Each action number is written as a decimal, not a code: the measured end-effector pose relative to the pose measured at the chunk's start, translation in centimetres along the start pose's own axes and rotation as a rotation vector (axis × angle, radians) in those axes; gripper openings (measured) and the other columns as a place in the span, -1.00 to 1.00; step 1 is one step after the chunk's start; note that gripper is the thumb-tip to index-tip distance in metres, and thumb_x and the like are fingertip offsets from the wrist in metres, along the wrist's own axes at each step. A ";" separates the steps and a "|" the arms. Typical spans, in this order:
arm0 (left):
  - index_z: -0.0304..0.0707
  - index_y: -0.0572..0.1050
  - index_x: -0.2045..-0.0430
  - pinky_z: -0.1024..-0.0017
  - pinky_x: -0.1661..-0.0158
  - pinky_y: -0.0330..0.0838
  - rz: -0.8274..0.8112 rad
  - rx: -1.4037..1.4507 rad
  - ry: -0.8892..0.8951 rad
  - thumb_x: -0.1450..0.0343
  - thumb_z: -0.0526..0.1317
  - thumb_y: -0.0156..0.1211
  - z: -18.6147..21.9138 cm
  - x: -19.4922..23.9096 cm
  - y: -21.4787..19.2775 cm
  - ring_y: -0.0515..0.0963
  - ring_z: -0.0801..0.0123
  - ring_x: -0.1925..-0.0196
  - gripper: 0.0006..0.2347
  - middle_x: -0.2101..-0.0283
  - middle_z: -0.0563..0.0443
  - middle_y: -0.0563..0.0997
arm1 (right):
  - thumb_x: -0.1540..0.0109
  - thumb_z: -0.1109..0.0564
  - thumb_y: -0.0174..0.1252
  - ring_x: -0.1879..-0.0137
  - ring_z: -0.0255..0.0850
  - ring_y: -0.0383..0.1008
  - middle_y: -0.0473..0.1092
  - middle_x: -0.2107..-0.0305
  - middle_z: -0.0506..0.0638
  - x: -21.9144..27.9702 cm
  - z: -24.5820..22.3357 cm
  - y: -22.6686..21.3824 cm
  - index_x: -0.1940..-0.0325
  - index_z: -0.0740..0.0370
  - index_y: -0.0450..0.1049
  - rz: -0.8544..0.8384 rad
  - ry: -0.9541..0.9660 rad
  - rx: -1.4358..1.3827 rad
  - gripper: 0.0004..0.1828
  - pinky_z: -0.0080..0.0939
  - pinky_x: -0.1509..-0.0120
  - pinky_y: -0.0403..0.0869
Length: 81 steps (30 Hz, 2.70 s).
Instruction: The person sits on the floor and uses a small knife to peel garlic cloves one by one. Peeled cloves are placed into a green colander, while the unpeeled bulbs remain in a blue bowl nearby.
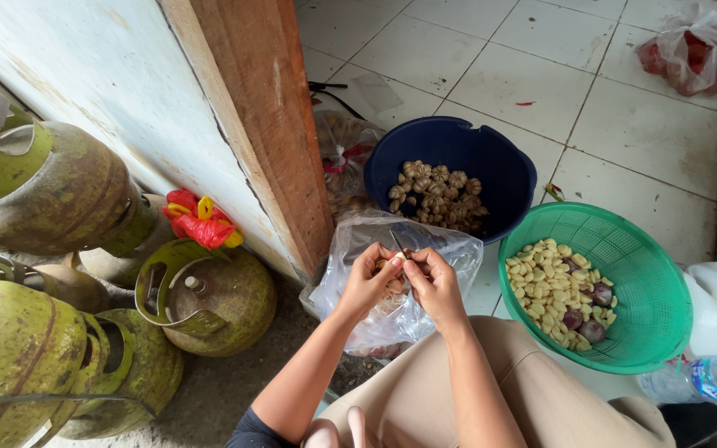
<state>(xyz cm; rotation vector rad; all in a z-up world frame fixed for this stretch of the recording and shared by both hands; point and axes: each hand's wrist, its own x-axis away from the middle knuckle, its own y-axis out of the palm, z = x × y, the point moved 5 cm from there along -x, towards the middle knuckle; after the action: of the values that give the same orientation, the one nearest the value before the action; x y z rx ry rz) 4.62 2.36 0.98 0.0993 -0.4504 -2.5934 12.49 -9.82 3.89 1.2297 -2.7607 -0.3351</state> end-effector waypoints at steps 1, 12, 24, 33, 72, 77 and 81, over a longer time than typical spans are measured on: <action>-0.37 0.44 0.26 0.53 0.40 0.49 -0.009 -0.005 0.007 -0.52 -0.23 0.19 0.1 0.1 0.1 0.57 0.52 0.41 -0.85 0.39 0.04 0.55 | -0.37 0.14 0.14 0.59 -0.54 0.05 0.27 0.56 -0.19 0.0 -0.2 0.0 0.12 0.26 0.47 -0.011 0.021 -0.042 -0.87 -0.44 0.57 0.01; -0.29 0.53 0.12 0.44 0.41 0.51 -0.041 0.397 -0.158 -0.47 -0.13 0.18 -1.5 -0.8 1.0 0.62 0.45 0.43 -0.77 0.37 0.03 0.62 | -0.33 0.10 0.16 0.64 -0.48 0.10 0.29 0.56 -0.13 1.0 -1.6 -0.6 0.15 0.23 0.40 -0.121 0.087 -0.252 -0.84 -0.43 0.61 0.04; -0.37 0.60 -0.04 0.58 0.50 0.28 -0.205 0.020 -0.114 -0.45 -0.21 0.34 0.2 0.3 0.4 0.48 0.59 0.47 -0.70 0.42 0.04 0.62 | -0.37 0.12 0.12 0.64 -0.49 0.10 0.31 0.51 -0.11 1.1 -1.3 -1.7 0.11 0.27 0.42 0.092 -0.020 -0.228 -0.85 -0.44 0.61 0.04; -0.35 0.52 -0.10 0.50 0.23 0.57 -0.084 -0.017 -0.047 -0.44 -0.26 0.26 -0.4 1.0 -2.4 0.63 0.53 0.25 -0.67 0.03 -0.10 0.70 | -0.38 0.09 -0.01 0.63 -0.45 0.20 0.51 0.38 0.00 1.2 -1.0 -2.1 -0.05 0.24 0.45 0.231 0.063 0.086 -0.75 -0.43 0.63 0.17; -0.38 0.64 0.11 0.63 0.32 0.32 0.228 -0.392 0.430 -0.40 -0.34 0.37 2.7 1.3 -0.6 0.44 0.62 0.33 -0.79 0.30 0.14 0.53 | -0.38 0.10 0.04 0.65 -0.49 0.07 0.31 0.50 -0.11 1.0 0.3 1.2 -0.35 0.20 0.41 0.020 0.210 -0.090 -0.55 -0.44 0.64 0.03; -0.35 0.63 0.08 0.64 0.38 0.33 0.190 -0.253 0.285 -0.41 -0.31 0.34 2.4 0.4 -0.6 0.41 0.64 0.37 -0.78 0.33 0.17 0.49 | -0.38 0.09 0.01 0.65 -0.49 0.08 0.34 0.50 -0.09 1.1 -0.7 1.1 -0.39 0.14 0.35 -0.026 0.223 -0.182 -0.53 -0.45 0.62 0.07; -0.37 0.64 0.11 0.61 0.36 0.29 0.242 -0.332 0.385 -0.40 -0.32 0.38 2.4 0.7 -0.2 0.38 0.61 0.36 -0.79 0.33 0.14 0.50 | -0.37 0.11 0.04 0.66 -0.49 0.06 0.32 0.51 -0.10 1.1 -0.9 1.3 -0.37 0.16 0.37 -0.045 0.199 -0.105 -0.54 -0.44 0.64 0.04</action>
<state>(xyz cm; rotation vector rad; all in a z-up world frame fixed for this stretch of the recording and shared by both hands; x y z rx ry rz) 3.53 2.90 3.20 0.3941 0.1026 -2.2991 10.92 -9.95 5.07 1.2296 -2.5184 -0.3375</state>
